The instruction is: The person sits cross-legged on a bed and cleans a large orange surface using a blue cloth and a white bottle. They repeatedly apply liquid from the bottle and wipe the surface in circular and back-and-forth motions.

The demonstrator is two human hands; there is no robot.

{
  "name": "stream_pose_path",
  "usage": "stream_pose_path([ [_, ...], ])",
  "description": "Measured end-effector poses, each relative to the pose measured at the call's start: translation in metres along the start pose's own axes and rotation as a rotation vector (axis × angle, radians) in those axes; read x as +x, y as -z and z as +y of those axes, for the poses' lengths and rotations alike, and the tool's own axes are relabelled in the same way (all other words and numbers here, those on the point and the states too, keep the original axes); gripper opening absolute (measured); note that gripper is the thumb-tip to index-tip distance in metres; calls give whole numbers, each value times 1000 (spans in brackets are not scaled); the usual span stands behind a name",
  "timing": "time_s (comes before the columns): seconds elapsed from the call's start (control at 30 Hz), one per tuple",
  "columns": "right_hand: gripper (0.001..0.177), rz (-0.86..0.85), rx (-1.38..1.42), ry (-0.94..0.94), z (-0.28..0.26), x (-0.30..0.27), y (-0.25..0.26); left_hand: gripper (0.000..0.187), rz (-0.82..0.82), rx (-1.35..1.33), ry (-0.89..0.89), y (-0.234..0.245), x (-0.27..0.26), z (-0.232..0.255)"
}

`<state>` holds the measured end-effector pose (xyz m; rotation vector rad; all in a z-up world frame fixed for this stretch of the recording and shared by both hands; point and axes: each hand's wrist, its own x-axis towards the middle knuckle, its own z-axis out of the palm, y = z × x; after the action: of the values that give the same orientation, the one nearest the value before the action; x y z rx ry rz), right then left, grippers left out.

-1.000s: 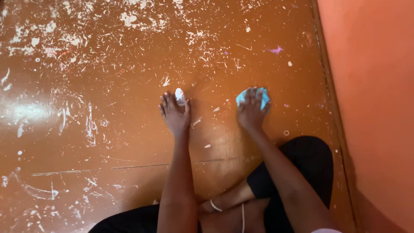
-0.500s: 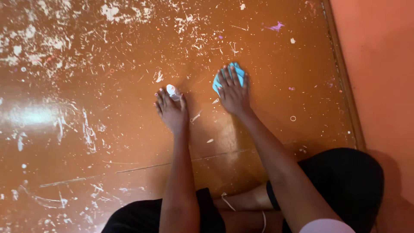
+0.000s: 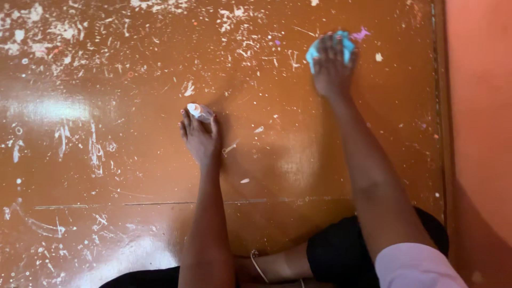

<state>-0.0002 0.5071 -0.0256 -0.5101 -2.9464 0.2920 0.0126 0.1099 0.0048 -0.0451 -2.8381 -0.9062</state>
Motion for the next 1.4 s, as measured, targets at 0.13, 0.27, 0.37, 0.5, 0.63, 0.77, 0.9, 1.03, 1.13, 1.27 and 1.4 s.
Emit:
stream_pose_path([
  [0.13,62,10,-32,-162,45,-53,11,74,-17,-17,84,0,-2,0],
  [0.27,65,79,-120,-238,34,-121,-3,78,-10,6,-17,2,0,1],
  [0.37,68,122,-125,-211,-16,-157,-13,77,-21,-19,-22,4,-3,-1],
  [0.5,63,12,-199,-95,-113,-177,-4,77,-20,-39,-12,3,-1,1],
  [0.63,64,42,-84,75,-202,-201,-1,76,-14,-35,-18,-1,-2,-4],
  [0.77,59,71,21,238,-216,-235,4,76,-17,-38,-30,3,-1,-4],
  [0.9,57,231,-86,232,-152,-248,-11,74,-7,-107,-44,7,-4,-6],
  [1.03,60,253,-178,-98,-60,-253,-22,73,26,-138,-61,-2,-3,-17],
  [1.13,62,277,-173,-461,-20,-256,-10,74,20,-155,-35,-6,0,-21],
  [1.27,65,252,-177,-499,-63,-253,-4,75,77,-128,-93,-12,1,-24],
  [1.4,66,40,-120,-262,-154,-263,-13,74,42,-174,-85,-10,-5,-25],
])
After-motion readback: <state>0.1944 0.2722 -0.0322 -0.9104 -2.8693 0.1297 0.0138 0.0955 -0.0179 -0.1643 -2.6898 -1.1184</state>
